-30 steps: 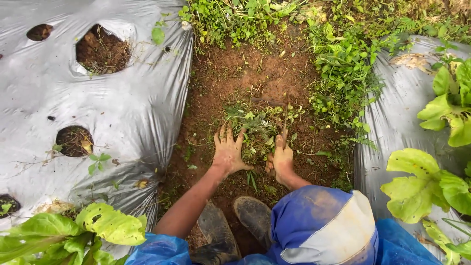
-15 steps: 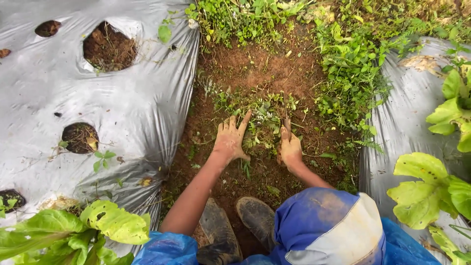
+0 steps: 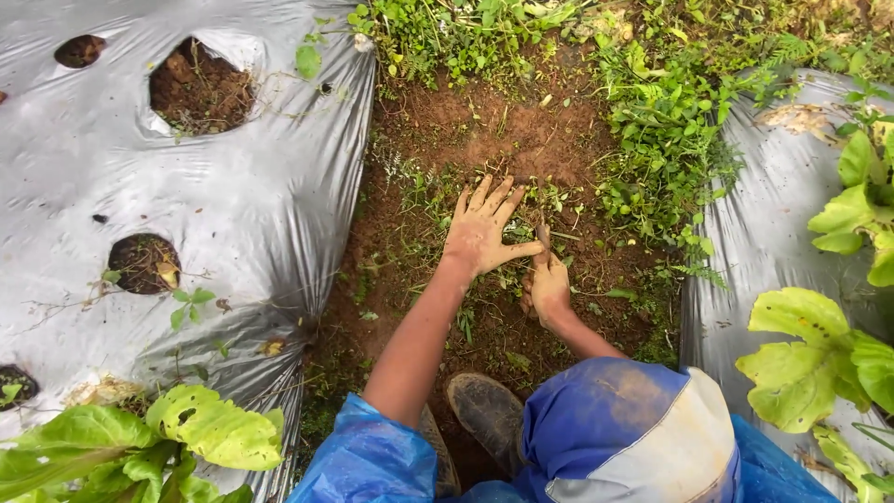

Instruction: The person uses a hoe to scrape weeds from the soil between rows of plastic mulch. They gather the weeds by hand and discard them. Later, the person harvests leafy green vegetables by pulling them from the ground and collecting them in a bundle.

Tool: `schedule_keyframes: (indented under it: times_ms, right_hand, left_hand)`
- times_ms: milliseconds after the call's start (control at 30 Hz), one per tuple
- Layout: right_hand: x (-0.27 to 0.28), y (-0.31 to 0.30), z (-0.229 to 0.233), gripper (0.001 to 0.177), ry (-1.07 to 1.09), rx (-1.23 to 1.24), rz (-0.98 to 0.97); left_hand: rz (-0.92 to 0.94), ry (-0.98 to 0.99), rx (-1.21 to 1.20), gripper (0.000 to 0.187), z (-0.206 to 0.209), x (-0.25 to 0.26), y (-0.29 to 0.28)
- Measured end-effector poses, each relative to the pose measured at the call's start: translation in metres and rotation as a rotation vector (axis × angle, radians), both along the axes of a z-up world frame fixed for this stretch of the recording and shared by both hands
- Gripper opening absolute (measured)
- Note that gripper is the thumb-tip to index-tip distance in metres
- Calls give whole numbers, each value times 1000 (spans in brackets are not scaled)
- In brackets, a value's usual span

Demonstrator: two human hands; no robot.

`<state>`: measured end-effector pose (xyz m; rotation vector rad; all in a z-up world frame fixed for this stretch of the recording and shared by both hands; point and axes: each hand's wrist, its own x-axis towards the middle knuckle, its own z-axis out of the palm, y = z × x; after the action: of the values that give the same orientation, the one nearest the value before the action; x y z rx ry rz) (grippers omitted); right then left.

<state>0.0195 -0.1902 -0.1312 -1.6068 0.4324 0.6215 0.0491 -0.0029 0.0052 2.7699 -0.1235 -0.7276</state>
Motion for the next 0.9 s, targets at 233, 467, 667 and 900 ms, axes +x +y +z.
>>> schedule_keyframes:
  times_ms: [233, 467, 667, 900]
  right_hand:
    - [37, 9, 80, 57, -35, 22, 56]
    - [140, 44, 115, 56, -244, -12, 155]
    - [119, 50, 101, 63, -33, -43, 236]
    - [74, 8, 40, 67, 133, -102, 87]
  left_hand:
    - [-41, 77, 41, 118, 10, -3, -4]
    - [-38, 71, 24, 127, 2, -13, -9]
    - [48, -229, -125, 110, -21, -28, 15]
    - [1085, -200, -706, 122, -28, -17, 72]
